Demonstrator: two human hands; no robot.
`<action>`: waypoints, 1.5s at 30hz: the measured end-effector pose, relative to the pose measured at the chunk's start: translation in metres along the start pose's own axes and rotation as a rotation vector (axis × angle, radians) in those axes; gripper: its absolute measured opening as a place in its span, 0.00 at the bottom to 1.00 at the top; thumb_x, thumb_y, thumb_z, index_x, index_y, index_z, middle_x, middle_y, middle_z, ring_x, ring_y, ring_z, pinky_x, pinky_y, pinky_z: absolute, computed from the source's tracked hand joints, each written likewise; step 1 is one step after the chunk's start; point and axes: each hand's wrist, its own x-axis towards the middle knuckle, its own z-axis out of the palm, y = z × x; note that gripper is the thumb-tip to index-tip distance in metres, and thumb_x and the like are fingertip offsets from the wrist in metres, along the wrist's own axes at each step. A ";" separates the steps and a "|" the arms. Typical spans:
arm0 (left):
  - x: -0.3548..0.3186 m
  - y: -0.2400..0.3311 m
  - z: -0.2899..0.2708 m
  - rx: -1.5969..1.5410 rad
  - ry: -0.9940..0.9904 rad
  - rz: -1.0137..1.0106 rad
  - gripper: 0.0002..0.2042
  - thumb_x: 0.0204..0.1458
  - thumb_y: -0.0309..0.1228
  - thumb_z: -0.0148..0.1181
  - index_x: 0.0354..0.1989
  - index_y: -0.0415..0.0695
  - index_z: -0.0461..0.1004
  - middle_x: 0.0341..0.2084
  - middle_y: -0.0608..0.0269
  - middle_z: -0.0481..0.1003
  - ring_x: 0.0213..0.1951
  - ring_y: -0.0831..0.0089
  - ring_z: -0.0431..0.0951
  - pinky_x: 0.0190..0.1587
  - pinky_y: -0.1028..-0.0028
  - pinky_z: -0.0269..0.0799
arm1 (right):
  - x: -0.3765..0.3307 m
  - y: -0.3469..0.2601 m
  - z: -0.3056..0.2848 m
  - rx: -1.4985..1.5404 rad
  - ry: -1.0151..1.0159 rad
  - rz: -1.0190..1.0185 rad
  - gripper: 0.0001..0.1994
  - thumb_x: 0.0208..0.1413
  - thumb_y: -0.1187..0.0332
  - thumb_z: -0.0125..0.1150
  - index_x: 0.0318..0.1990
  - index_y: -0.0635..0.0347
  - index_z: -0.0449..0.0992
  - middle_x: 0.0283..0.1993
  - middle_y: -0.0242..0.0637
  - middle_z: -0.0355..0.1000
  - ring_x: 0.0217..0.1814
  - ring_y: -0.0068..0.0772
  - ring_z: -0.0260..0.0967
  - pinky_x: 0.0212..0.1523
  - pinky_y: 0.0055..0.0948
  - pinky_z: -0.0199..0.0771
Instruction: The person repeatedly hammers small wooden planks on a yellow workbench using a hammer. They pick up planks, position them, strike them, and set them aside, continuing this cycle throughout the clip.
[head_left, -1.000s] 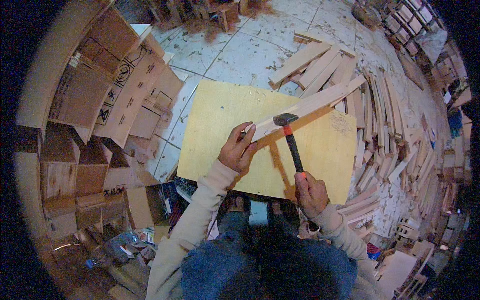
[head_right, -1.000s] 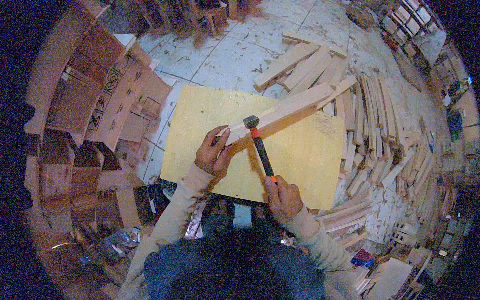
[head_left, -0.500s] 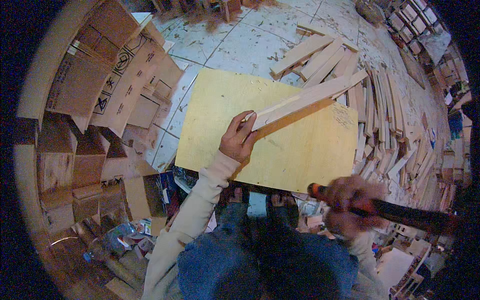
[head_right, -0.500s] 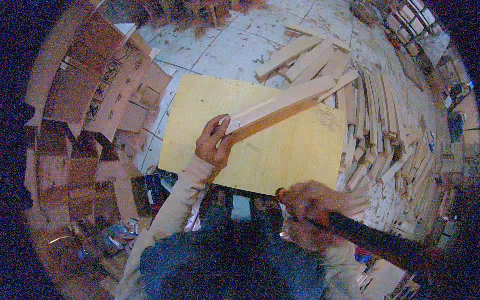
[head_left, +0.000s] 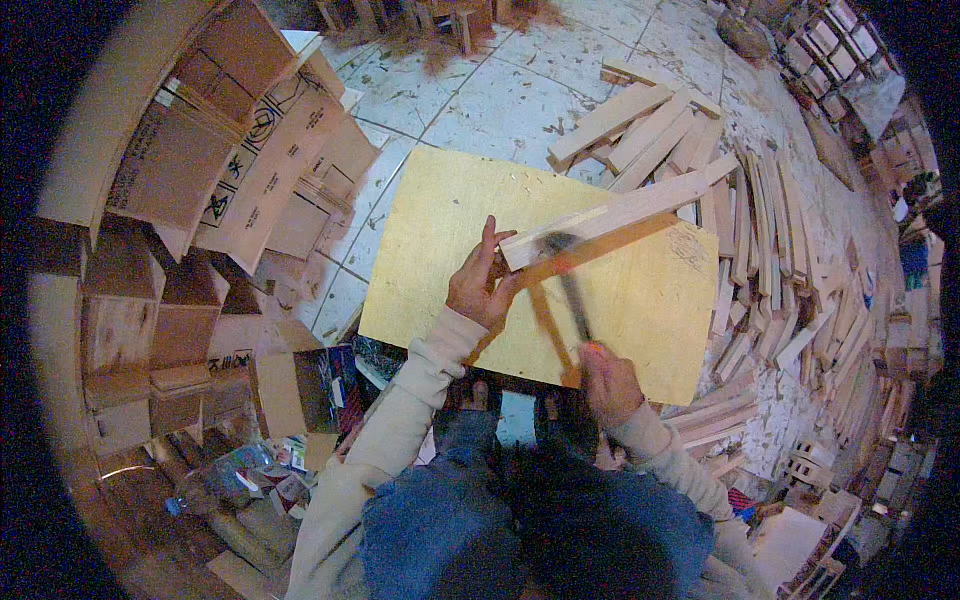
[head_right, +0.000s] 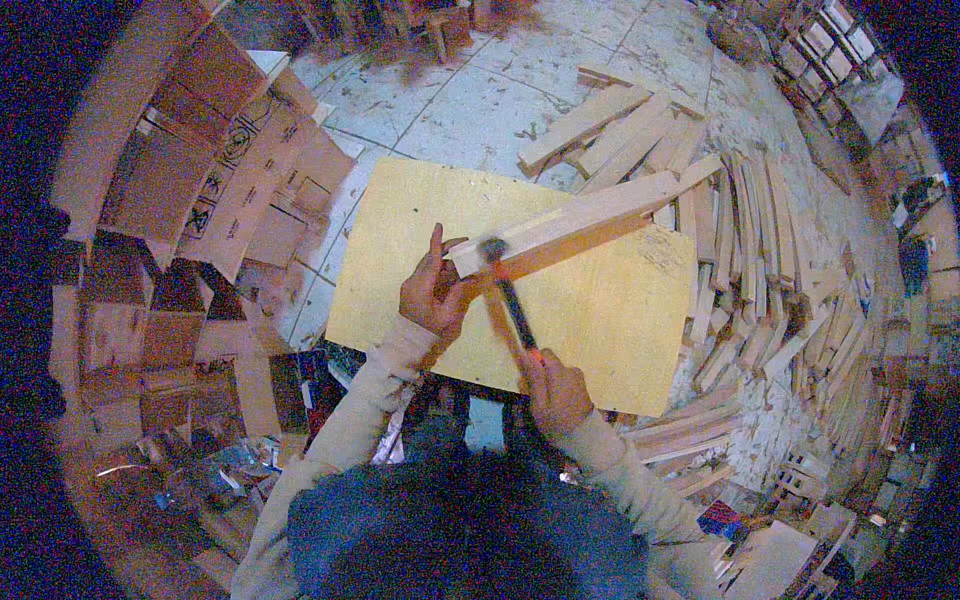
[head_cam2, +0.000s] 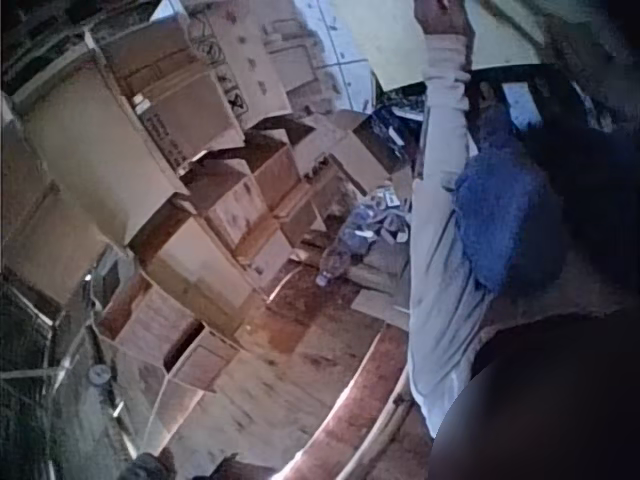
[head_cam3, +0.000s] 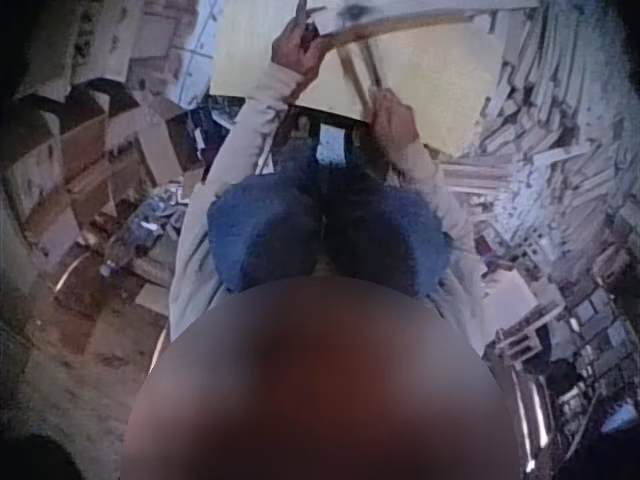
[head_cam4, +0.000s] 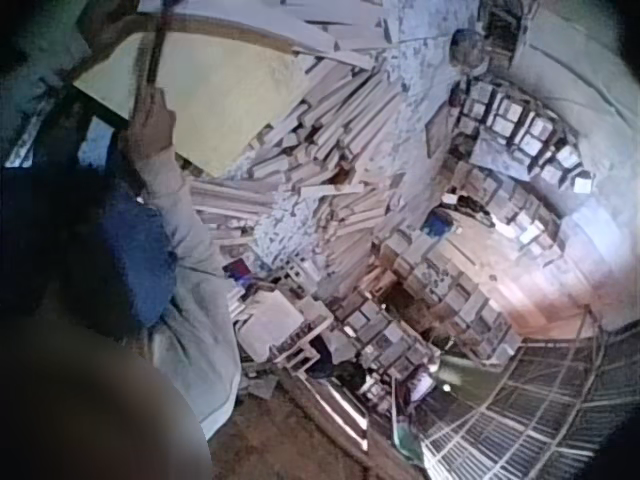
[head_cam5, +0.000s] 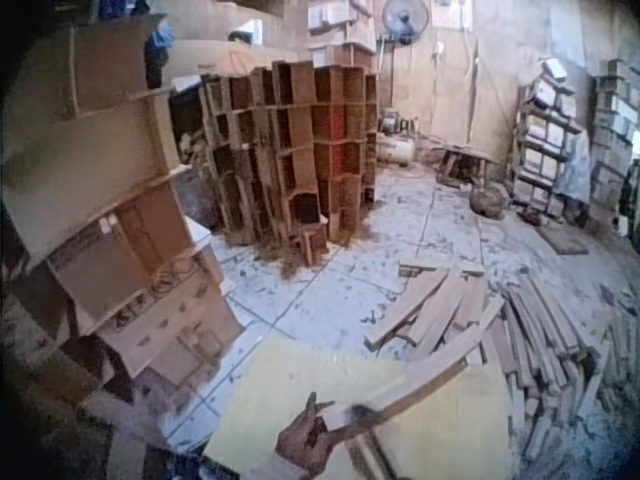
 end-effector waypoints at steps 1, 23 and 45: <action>0.000 0.001 0.000 -0.005 -0.017 -0.032 0.41 0.49 0.22 0.59 0.70 0.39 0.42 0.53 0.49 0.71 0.44 0.59 0.78 0.44 0.69 0.77 | 0.004 0.002 0.003 0.049 -0.126 0.194 0.12 0.61 0.63 0.47 0.31 0.61 0.71 0.19 0.45 0.69 0.18 0.51 0.65 0.23 0.45 0.65; 0.032 0.004 0.020 -0.368 -0.078 -0.233 0.29 0.42 0.30 0.73 0.52 0.35 0.68 0.43 0.50 0.76 0.45 0.64 0.78 0.50 0.68 0.74 | -0.111 0.117 -0.002 -0.282 0.373 0.529 0.20 0.52 0.47 0.59 0.36 0.56 0.75 0.23 0.41 0.73 0.24 0.48 0.72 0.27 0.44 0.71; 0.006 0.121 0.066 -0.528 -0.759 -0.200 0.29 0.61 0.42 0.49 0.65 0.36 0.55 0.56 0.41 0.68 0.57 0.52 0.70 0.53 0.61 0.70 | -0.352 0.172 -0.138 -0.936 0.648 0.648 0.37 0.42 0.46 0.68 0.58 0.57 0.68 0.52 0.52 0.67 0.53 0.60 0.62 0.54 0.53 0.61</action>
